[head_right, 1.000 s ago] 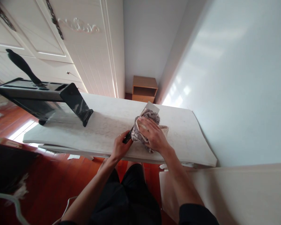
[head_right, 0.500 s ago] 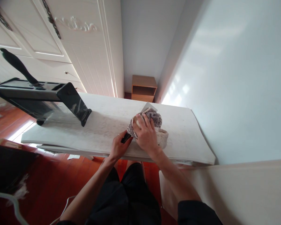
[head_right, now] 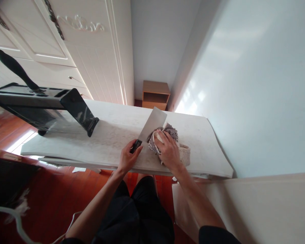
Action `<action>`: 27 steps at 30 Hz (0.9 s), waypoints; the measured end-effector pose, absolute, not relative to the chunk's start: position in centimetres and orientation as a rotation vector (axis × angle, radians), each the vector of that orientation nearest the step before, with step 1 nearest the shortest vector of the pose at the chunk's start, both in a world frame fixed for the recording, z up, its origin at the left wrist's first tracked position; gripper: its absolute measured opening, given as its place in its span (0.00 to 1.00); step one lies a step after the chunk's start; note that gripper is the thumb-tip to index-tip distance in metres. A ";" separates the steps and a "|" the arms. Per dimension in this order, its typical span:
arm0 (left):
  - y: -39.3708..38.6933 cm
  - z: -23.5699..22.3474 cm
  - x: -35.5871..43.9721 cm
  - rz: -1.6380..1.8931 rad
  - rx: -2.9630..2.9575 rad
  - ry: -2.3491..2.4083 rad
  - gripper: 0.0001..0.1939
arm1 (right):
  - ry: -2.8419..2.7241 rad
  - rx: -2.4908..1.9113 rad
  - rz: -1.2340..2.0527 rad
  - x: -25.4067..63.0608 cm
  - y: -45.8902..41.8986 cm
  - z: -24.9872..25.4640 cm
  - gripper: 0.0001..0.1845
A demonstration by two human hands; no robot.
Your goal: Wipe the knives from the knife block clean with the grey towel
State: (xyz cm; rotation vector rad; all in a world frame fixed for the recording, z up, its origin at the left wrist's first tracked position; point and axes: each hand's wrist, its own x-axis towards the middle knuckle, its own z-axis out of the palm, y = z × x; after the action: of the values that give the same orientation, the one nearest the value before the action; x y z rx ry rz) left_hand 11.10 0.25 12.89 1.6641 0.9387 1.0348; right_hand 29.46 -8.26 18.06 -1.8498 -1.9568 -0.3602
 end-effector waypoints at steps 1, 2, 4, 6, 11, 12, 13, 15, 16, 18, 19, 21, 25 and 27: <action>0.3 13.0 11.1 1.029 1.672 0.939 0.18 | -1.912 -1.842 -0.355 29.7 -8.2 17.9 0.34; 0.4 13.1 11.2 1.023 1.675 0.940 0.18 | -1.859 -1.827 -0.350 30.0 -8.2 17.8 0.34; 0.4 13.3 11.2 1.011 1.652 0.945 0.17 | -1.735 -1.778 -0.328 30.4 -8.2 17.7 0.35; 0.3 13.4 11.3 0.996 1.582 0.962 0.17 | -1.563 -1.715 -0.289 30.4 -8.3 17.7 0.33; 0.0 13.3 11.4 0.936 1.352 0.956 0.22 | -0.751 -1.604 -0.022 29.3 -9.5 17.2 0.25; 0.0 13.3 11.4 0.946 1.304 0.943 0.23 | -0.582 -1.578 0.067 29.0 -9.7 17.0 0.26; 0.0 13.4 11.5 0.963 1.259 0.929 0.24 | -0.445 -1.542 0.160 28.6 -9.8 16.7 0.27; 0.0 13.8 11.6 0.999 1.170 0.893 0.24 | -0.301 -1.461 0.339 27.8 -9.8 16.2 0.28; 0.0 14.0 11.6 1.008 1.126 0.869 0.24 | -0.281 -1.421 0.415 27.4 -9.7 16.0 0.28; -0.2 14.8 11.7 0.990 1.047 0.822 0.23 | -0.300 -1.359 0.513 26.5 -9.1 15.8 0.28; -0.3 15.2 11.8 0.964 1.013 0.807 0.23 | -0.317 -1.337 0.535 26.0 -8.6 15.7 0.29; -0.8 16.2 11.9 0.902 0.972 0.806 0.23 | -0.346 -1.302 0.580 25.1 -7.7 15.8 0.29; -2.1 17.8 12.3 0.845 1.008 0.854 0.26 | -0.357 -1.252 0.737 23.8 -6.2 15.8 0.26; -2.6 18.0 12.5 0.853 1.059 0.877 0.27 | -0.322 -1.221 0.807 23.4 -5.8 15.7 0.26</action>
State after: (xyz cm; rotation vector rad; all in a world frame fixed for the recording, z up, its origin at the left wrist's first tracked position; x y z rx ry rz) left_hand 12.50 -2.57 18.05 1.0592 0.8767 0.8527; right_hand 23.45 -5.82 15.67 -1.2210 -0.3219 0.8066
